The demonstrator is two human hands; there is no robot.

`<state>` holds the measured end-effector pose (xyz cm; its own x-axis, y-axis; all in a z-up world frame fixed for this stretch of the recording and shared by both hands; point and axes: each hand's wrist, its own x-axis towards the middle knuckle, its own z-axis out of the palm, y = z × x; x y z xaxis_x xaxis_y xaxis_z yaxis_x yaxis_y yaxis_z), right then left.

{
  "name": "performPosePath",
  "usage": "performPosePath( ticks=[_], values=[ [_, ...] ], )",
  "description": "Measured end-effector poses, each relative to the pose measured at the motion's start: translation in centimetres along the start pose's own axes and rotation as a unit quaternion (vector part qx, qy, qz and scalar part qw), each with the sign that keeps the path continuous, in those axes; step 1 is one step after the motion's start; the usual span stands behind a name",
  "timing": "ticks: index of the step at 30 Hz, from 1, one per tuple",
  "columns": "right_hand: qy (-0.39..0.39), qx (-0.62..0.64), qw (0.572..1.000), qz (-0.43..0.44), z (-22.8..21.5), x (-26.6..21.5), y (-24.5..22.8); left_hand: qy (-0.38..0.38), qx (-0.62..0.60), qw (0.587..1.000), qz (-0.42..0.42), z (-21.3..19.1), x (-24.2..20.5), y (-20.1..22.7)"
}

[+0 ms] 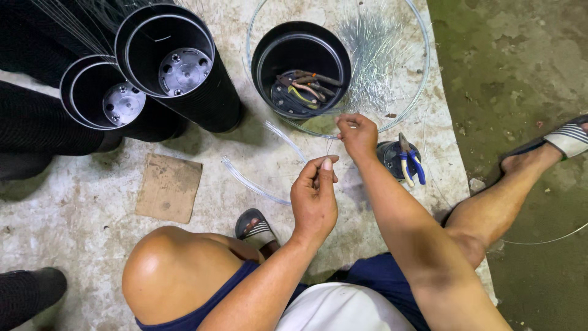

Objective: The person sits on the floor and repeatedly bends thin metal wires into loops, then uses pliers to cut and trim the wire ends. The person handles the wires by hand and with pliers, placing finished pieces aside.

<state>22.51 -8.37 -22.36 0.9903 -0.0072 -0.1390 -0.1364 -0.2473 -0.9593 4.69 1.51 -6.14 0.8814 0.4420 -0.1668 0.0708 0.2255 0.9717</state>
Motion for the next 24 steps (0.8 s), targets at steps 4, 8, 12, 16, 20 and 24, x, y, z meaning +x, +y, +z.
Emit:
performPosePath(
  ticks=[4, 8, 12, 16, 20, 24],
  values=[
    [0.001, -0.005, 1.0, 0.003, 0.5, 0.3, -0.5, 0.001, -0.002, 1.0, 0.005, -0.1, -0.1, -0.1],
    [0.021, -0.03, 0.999, -0.015, 0.1, 0.1, -0.3, 0.004, 0.002, 1.0, 0.015, -0.2, 0.1, 0.0],
    [0.007, -0.003, 1.0, 0.004, -0.1, 0.1, -0.1, 0.0, 0.002, 1.0, 0.0, 0.0, -0.1, -0.3],
    [-0.008, 0.026, 0.999, 0.027, 0.3, 0.6, 0.1, -0.01, -0.004, 1.0, -0.02, 0.1, -0.4, -0.4],
    [0.0, 0.047, 0.998, 0.036, 0.5, 1.1, 1.0, -0.01, 0.002, 1.0, -0.009, 0.1, -0.3, -0.2],
    [-0.001, 0.066, 0.998, 0.016, 0.2, 0.9, 1.5, -0.013, 0.001, 1.0, -0.014, 0.2, -0.4, -0.3]
  ],
)
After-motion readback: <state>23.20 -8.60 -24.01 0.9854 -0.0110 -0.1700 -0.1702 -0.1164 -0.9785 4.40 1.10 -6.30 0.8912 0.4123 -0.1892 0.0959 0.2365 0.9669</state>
